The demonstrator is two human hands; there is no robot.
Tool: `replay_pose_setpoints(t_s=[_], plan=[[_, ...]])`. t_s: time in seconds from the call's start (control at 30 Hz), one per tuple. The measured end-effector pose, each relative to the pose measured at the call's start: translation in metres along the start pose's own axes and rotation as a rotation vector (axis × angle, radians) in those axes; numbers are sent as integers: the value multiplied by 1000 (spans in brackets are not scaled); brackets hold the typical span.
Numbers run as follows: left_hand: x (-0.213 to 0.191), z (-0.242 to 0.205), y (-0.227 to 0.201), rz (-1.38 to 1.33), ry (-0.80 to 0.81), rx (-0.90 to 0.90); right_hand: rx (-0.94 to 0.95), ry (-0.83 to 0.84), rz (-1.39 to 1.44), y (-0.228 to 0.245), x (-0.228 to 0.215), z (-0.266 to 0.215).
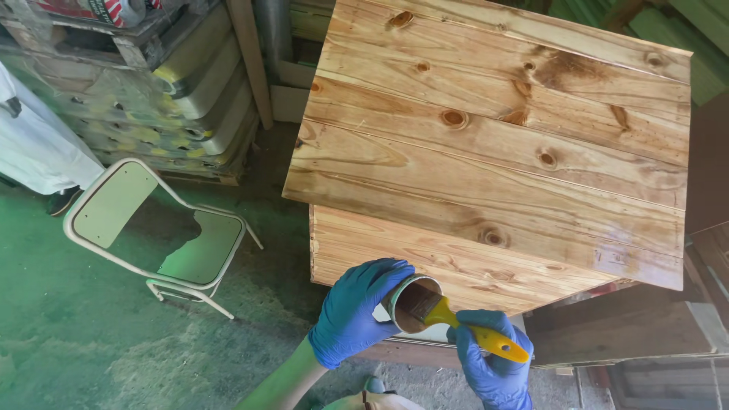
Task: The person applies a clear stain or finish to a wooden dog house using a paintbrush, dipping the brush into a cup of liquid and spreading it across the exterior panels and the interior walls.
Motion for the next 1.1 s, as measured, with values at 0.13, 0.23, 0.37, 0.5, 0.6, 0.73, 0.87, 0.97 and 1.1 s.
replay_pose_setpoints(t_s=[0.13, 0.23, 0.37, 0.5, 0.6, 0.73, 0.87, 0.97, 1.1], plan=[[-7, 11, 4, 73, -14, 38, -178, 144, -181, 23, 1, 22], [-8, 23, 8, 108, -50, 65, -213, 192, -185, 22, 1, 39], [-13, 45, 13, 118, -71, 44, -76, 108, 223, 11, 5, 56], [-34, 80, 11, 97, -98, 37, -196, -4, 412, -1, 7, 87], [-47, 107, 11, 149, -111, 57, -274, -92, 620, -1, 11, 110], [-54, 131, 24, 122, -131, 34, -188, -146, 716, -21, 7, 134], [-93, 187, -8, 5, 4, -203, -140, -113, 848, -33, -4, 159], [-109, 207, 6, 14, 2, -279, -109, 94, 953, -24, -6, 194], [-120, 233, 51, 70, 50, -339, 58, 54, 905, 23, -9, 251]])
Point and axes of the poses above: each hand's wrist, its own z-axis towards the middle knuckle, its own x-axis out of the palm, y = z × x, the point moved 3 cm from there along z, towards the middle knuckle, and after that the axes turned 3 degrees about -z, right-handed, at the moved point
